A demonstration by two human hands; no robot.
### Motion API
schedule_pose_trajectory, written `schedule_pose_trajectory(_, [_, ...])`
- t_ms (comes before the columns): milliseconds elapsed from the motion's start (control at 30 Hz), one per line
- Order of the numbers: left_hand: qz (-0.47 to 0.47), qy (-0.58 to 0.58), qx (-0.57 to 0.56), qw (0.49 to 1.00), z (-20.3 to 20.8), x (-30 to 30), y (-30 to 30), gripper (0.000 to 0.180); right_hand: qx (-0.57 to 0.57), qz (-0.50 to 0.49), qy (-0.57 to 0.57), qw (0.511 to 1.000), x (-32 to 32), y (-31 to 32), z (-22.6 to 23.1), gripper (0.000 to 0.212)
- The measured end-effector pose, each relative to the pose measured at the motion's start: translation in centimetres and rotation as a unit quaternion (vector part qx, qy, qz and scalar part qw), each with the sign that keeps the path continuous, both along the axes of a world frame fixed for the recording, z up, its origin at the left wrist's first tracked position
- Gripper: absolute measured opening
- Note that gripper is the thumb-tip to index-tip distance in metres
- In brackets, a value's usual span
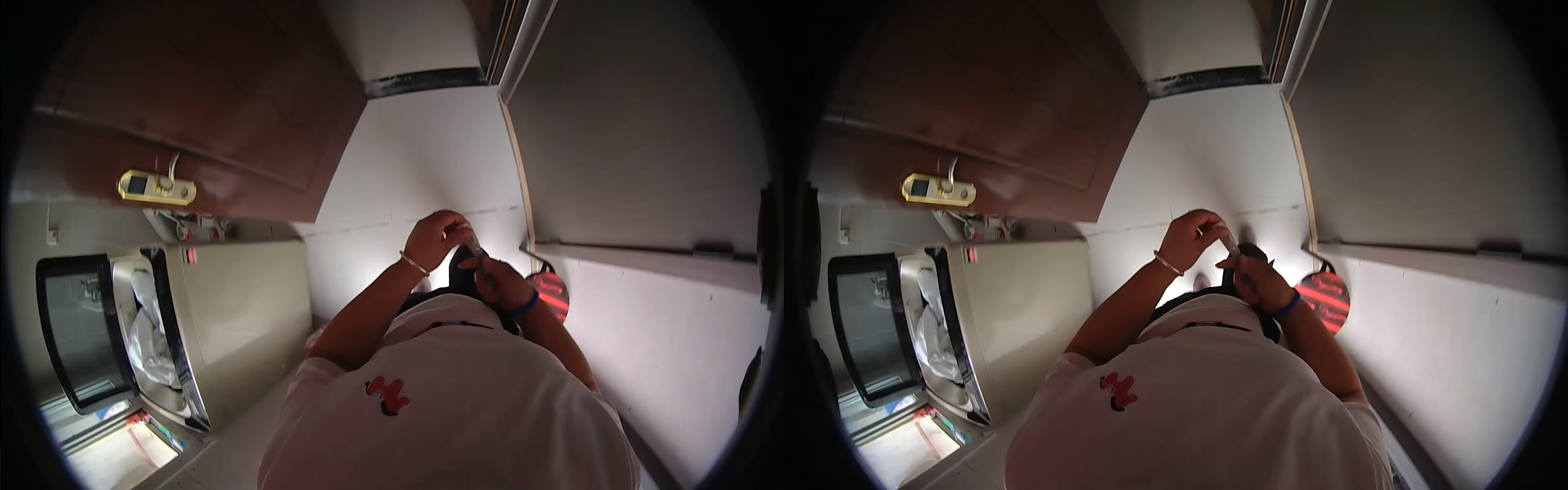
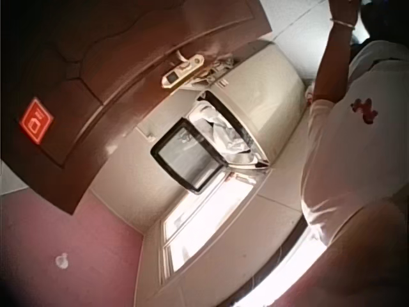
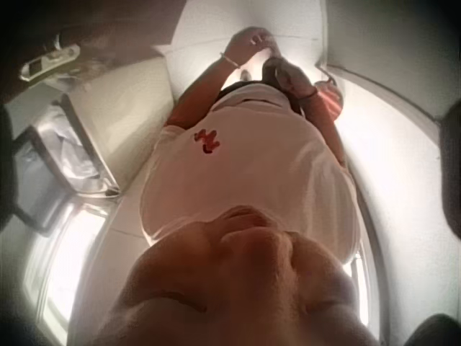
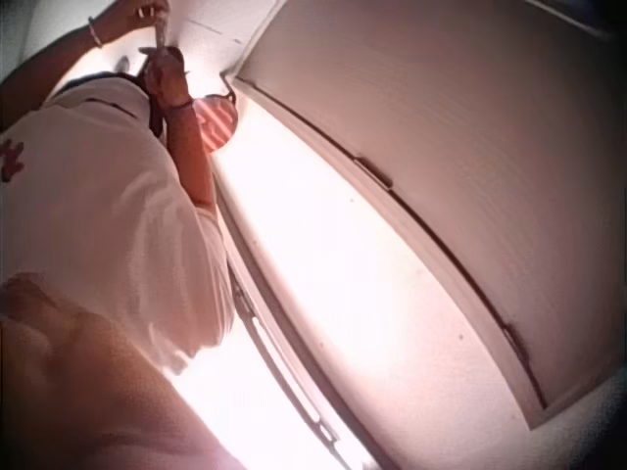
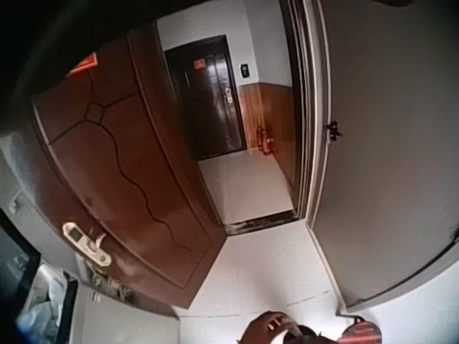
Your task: The person mops a tiled floor with a flat mop, then uses a small tool to scrape a spot on the floor before resuming mopping. The person also moves a mattress slightly to access the area underneath.
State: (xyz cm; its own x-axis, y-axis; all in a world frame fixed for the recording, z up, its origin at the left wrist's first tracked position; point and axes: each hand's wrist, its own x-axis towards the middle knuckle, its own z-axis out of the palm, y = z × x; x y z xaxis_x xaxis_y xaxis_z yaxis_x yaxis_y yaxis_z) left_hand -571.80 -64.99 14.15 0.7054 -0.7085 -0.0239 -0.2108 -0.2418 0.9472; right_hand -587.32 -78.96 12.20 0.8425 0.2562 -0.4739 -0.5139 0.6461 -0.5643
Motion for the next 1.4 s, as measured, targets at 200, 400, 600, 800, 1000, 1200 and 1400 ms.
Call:
schedule_pose_trajectory(200, [0.047, -0.081, -0.002, 0.996, -1.1, 11.0, -10.1, 0.008, -0.102, 0.066, -0.059, 0.991, 13.4, -11.1, -0.7, 0.048])
schedule_pose_trajectory(400, [0.152, -0.056, 0.004, 0.987, 1.9, 22.6, -19.7, 0.007, -0.060, 0.115, -0.044, 0.991, 27.8, -21.3, 2.7, 0.050])
schedule_pose_trajectory(600, [0.223, 0.016, -0.010, 0.975, 2.3, 35.6, -24.7, 0.008, -0.082, 0.179, -0.055, 0.979, 42.5, -27.7, 3.9, 0.049])
schedule_pose_trajectory(800, [0.164, 0.170, 0.053, 0.970, -1.0, 50.6, -26.8, 0.010, -0.206, 0.228, -0.007, 0.952, 58.2, -33.3, 2.3, 0.045])
schedule_pose_trajectory(1000, [0.081, 0.107, -0.007, 0.991, -0.9, 67.4, -33.8, 0.017, -0.442, 0.186, -0.215, 0.851, 72.8, -40.9, 3.0, 0.027])
schedule_pose_trajectory(1200, [0.054, 0.016, 0.117, 0.992, -5.6, 85.3, -37.8, 0.018, -0.441, 0.074, -0.073, 0.891, 85.0, -50.0, -1.1, 0.029])
schedule_pose_trajectory(1400, [0.194, 0.000, 0.406, 0.893, -12.8, 94.2, -32.3, 0.037, -0.184, 0.087, 0.108, 0.973, 103.6, -56.5, -2.5, 0.040])
